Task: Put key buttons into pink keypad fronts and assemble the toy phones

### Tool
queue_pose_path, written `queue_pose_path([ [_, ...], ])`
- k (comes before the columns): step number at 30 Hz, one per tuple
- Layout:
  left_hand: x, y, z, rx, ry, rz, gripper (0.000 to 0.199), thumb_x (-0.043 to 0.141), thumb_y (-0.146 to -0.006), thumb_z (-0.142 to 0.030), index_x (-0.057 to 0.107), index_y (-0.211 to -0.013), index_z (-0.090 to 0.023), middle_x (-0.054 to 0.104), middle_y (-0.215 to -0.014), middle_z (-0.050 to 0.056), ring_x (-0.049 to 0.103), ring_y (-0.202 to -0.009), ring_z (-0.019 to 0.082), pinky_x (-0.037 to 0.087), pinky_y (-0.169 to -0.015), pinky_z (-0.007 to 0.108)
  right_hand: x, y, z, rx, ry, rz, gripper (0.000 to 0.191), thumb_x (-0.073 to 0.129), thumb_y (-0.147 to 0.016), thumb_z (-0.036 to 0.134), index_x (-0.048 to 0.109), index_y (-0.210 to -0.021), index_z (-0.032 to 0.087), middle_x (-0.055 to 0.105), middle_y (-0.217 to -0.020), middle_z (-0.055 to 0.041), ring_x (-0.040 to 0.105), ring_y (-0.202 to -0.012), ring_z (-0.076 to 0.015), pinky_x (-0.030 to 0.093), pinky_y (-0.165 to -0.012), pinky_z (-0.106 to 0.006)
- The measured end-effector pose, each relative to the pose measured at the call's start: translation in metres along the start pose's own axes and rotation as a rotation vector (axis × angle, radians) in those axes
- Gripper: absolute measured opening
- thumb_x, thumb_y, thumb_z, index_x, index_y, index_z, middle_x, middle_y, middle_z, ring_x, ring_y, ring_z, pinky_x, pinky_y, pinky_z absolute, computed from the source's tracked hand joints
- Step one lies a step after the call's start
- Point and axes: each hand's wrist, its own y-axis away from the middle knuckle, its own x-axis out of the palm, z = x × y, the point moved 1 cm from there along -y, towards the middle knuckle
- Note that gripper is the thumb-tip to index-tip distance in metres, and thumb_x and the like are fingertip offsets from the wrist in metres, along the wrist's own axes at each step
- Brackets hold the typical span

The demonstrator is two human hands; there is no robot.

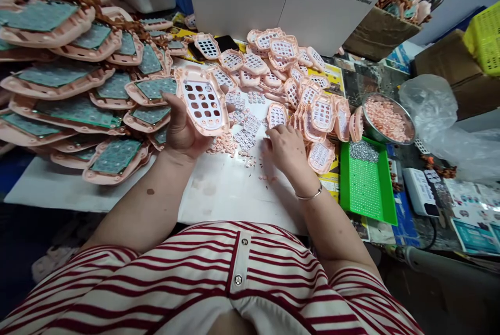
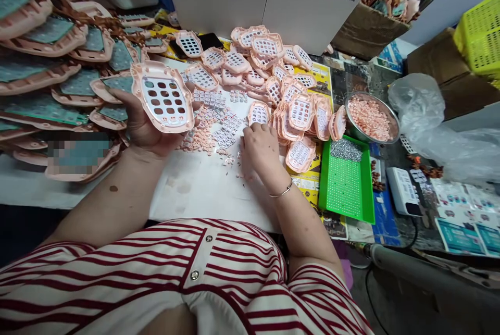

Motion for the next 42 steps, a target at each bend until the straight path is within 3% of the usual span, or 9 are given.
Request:
queue_pose_path([
  [6, 0.000, -0.001, -0.004, -0.013, 0.082, -0.014, 0.069, 0.036, -0.086, -0.081, 0.059, -0.130, -0.034, 0.070, -0.117, 0.007, 0.062, -0.120, 0.029, 0.061, -0.073, 0.033, -0.006, -0.001, -0.003, -0.065, -0.072, -0.012, 0.028, 0.046, -0.096, 0.019, 0.073, -0.104, 0.017, 0.070, -0.109, -0.0121, 0.055, -0.100, -0.0276, 0.034, -0.081, -0.038],
  [10, 0.000, -0.002, -0.005, -0.018, 0.126, -0.038, 0.078, 0.024, -0.088, -0.082, 0.054, -0.137, -0.030, 0.070, -0.116, 0.004, 0.059, -0.124, 0.027, 0.058, -0.078, 0.031, -0.005, 0.004, 0.011, -0.143, -0.132, 0.095, 0.026, 0.049, -0.095, 0.019, 0.075, -0.098, 0.016, 0.071, -0.101, -0.0115, 0.057, -0.093, -0.0243, 0.036, -0.079, -0.035],
  [18, 0.006, 0.002, 0.000, -0.022, 0.150, 0.024, 0.079, 0.019, -0.088, -0.081, 0.056, -0.134, -0.029, 0.071, -0.115, 0.004, 0.053, -0.133, 0.029, 0.057, -0.085, 0.034, 0.016, 0.010, 0.043, -0.125, -0.110, 0.061, 0.031, 0.048, -0.099, 0.034, 0.072, -0.095, 0.014, 0.069, -0.099, -0.0146, 0.057, -0.091, -0.0257, 0.037, -0.077, -0.036],
  [26, -0.002, -0.005, 0.002, -0.009, 0.052, -0.021, 0.079, 0.025, -0.086, -0.084, 0.060, -0.129, -0.027, 0.068, -0.121, 0.008, 0.060, -0.124, 0.027, 0.059, -0.083, 0.032, 0.006, 0.004, 0.013, -0.090, -0.223, 0.088, 0.025, 0.052, -0.097, 0.028, 0.070, -0.107, 0.016, 0.071, -0.105, -0.0124, 0.060, -0.096, -0.0245, 0.041, -0.082, -0.034],
  [30, -0.002, -0.007, 0.003, -0.008, 0.011, -0.040, 0.076, 0.036, -0.082, -0.085, 0.062, -0.126, -0.028, 0.068, -0.121, 0.009, 0.063, -0.120, 0.028, 0.059, -0.083, 0.034, 0.007, -0.007, 0.013, -0.350, -0.175, 0.078, 0.045, 0.049, -0.091, 0.008, 0.055, -0.135, 0.013, 0.061, -0.136, -0.0145, 0.052, -0.123, -0.0256, 0.038, -0.097, -0.037],
  [33, -0.002, -0.008, 0.002, 0.004, 0.069, -0.019, 0.072, 0.042, -0.082, -0.083, 0.062, -0.126, -0.030, 0.069, -0.119, 0.008, 0.062, -0.120, 0.029, 0.059, -0.084, 0.036, 0.009, -0.015, 0.022, -0.483, -0.090, 0.090, 0.034, 0.043, -0.095, 0.011, 0.061, -0.124, 0.011, 0.063, -0.132, -0.0157, 0.050, -0.125, -0.0275, 0.036, -0.100, -0.040],
  [37, -0.001, -0.004, 0.000, -0.011, 0.067, -0.014, 0.068, 0.049, -0.082, -0.079, 0.058, -0.130, -0.031, 0.068, -0.120, 0.009, 0.064, -0.118, 0.029, 0.060, -0.081, 0.035, 0.013, -0.023, 0.020, -0.287, -0.265, -0.026, 0.029, 0.040, -0.098, 0.018, 0.066, -0.110, 0.013, 0.072, -0.104, -0.0144, 0.059, -0.103, -0.0260, 0.038, -0.097, -0.042],
  [40, 0.000, -0.001, 0.002, -0.016, 0.009, -0.019, 0.071, 0.053, -0.081, -0.078, 0.057, -0.132, -0.028, 0.067, -0.122, 0.011, 0.065, -0.117, 0.029, 0.060, -0.080, 0.034, 0.018, -0.024, 0.007, 0.119, -0.911, -0.230, 0.026, 0.046, -0.095, 0.027, 0.067, -0.107, 0.019, 0.074, -0.097, -0.0079, 0.065, -0.094, -0.0213, 0.047, -0.088, -0.037],
  [42, 0.000, 0.001, 0.006, -0.019, 0.001, 0.000, 0.073, 0.056, -0.079, -0.077, 0.055, -0.133, -0.027, 0.067, -0.123, 0.011, 0.065, -0.118, 0.030, 0.060, -0.081, 0.035, 0.022, -0.021, -0.001, 0.338, -1.411, -0.244, 0.020, 0.054, -0.090, 0.033, 0.068, -0.096, 0.020, 0.074, -0.087, -0.0031, 0.068, -0.085, -0.0177, 0.051, -0.079, -0.032],
])
